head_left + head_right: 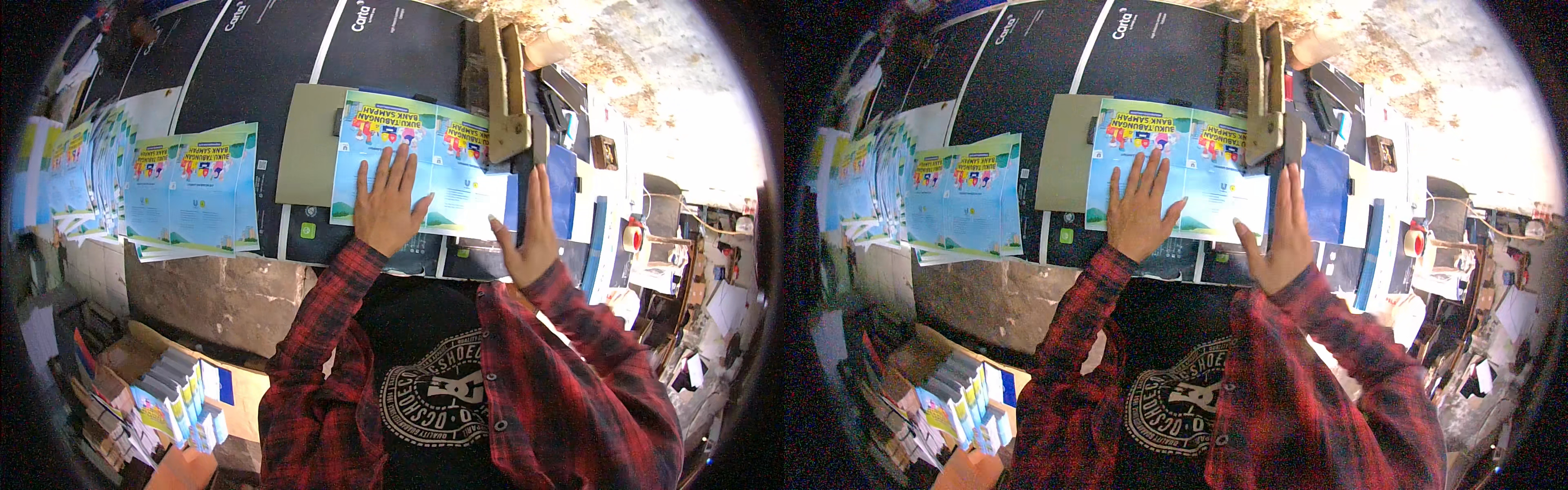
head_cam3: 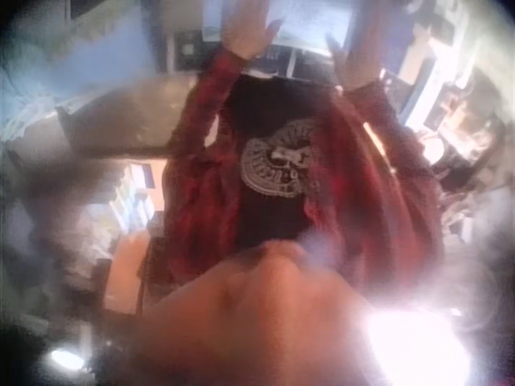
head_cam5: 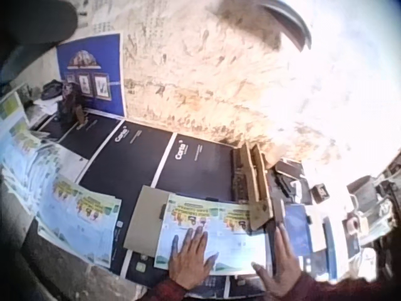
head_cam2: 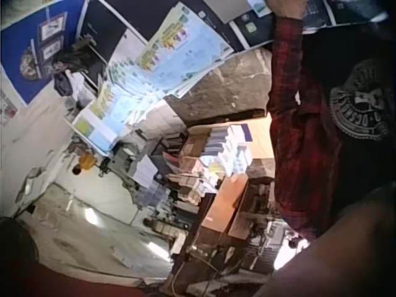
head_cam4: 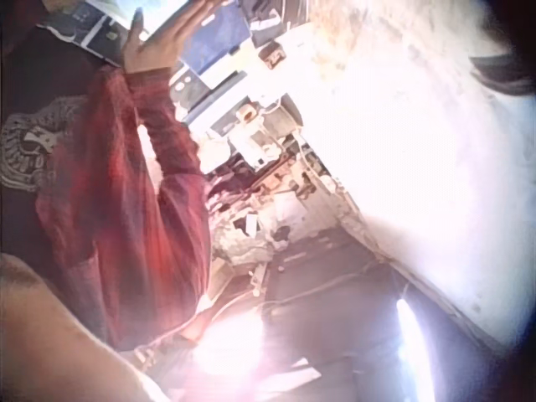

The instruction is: The person uses a manual paper cutter to trim the edges of printed booklets. They place a booklet on the cutting mat, align it against the guide, and pull down the lever to slice the paper. The trimmed booklets are then moved to a stack on the left side of the workspace.

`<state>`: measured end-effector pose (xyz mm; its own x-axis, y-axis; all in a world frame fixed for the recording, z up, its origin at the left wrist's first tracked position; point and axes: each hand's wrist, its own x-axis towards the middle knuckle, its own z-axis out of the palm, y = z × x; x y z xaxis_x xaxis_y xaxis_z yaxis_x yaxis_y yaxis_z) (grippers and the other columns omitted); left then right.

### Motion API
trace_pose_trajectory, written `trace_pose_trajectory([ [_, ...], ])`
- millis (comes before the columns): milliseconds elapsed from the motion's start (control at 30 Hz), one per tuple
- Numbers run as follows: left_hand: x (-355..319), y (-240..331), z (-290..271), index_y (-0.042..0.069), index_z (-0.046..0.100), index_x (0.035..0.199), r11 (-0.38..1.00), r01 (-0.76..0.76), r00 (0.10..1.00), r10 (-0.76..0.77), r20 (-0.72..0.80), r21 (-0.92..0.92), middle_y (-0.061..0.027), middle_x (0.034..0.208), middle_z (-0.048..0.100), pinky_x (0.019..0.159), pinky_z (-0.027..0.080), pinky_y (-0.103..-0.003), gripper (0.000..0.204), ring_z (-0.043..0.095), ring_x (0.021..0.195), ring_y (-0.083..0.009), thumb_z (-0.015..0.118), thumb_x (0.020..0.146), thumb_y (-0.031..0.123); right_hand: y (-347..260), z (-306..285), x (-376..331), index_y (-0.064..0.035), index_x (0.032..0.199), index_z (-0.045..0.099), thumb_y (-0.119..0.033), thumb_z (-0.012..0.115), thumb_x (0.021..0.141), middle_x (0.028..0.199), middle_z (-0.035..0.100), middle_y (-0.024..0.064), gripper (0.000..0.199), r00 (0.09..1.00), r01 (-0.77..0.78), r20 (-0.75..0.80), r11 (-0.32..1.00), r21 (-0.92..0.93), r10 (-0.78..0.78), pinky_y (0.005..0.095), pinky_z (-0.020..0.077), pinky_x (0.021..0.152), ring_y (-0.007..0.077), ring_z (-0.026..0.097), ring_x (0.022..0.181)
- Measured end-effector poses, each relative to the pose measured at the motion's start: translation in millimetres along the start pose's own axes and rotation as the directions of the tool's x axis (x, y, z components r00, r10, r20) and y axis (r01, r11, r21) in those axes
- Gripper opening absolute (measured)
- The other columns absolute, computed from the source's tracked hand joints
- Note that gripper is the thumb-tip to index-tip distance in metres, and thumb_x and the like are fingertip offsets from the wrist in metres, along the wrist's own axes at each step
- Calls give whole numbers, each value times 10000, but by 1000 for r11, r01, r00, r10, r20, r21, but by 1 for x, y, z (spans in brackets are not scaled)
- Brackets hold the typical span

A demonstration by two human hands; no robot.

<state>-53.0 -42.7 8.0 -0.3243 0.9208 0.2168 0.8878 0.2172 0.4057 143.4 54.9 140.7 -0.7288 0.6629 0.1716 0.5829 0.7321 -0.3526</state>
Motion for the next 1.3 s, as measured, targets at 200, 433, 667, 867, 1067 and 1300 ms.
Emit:
trace_pose_trajectory([
  [200,11,-1,-3,49,441,1459,999,-4,1000,5,-24,44,-96,1601,308,1177,160,-552,678,260,1478,-291,531,946,483,17,57,-2,103,1506,203,-220,744,820,1545,200,373,931,977,22,-212,999,33,-14,462,300,1157,495,275,1434],
  [433,0,2,3,58,430,1468,998,5,1000,-4,-8,60,-98,1596,317,1163,174,-589,679,265,1478,-302,505,960,502,17,-31,6,63,1476,361,-221,692,872,1517,391,253,746,996,-78,59,973,219,67,432,309,1150,364,369,1422],
  [667,1,-16,1,13,429,1452,979,190,973,-178,-149,70,-210,1547,347,1150,202,-593,699,295,1436,-399,510,966,509,108,-41,44,23,1424,482,-579,381,1003,1355,584,159,742,920,-379,268,471,797,287,350,426,1020,252,584,1189],
  [867,-3,-44,-32,-97,530,1268,921,377,909,-389,-147,-101,-291,1466,395,1084,309,-571,634,376,1334,-474,582,951,449,151,92,-37,-49,1494,385,-356,582,979,1393,551,141,631,868,-459,218,557,692,446,314,474,909,210,564,1168],
  [1067,10,-58,-86,-60,717,968,365,510,733,-659,171,-779,-22,831,691,675,462,-219,287,579,743,-62,728,921,224,83,85,-59,-34,1508,339,-132,646,943,1407,519,222,651,885,-382,178,452,806,431,341,457,978,215,550,1146],
  [1300,-45,-323,-185,39,685,1215,869,471,871,-485,-77,-154,-112,1156,694,924,484,-336,322,639,1036,-173,575,974,223,135,29,-110,-27,1409,483,-236,674,919,1258,630,170,566,867,-375,78,542,752,493,364,509,940,203,627,1111],
])
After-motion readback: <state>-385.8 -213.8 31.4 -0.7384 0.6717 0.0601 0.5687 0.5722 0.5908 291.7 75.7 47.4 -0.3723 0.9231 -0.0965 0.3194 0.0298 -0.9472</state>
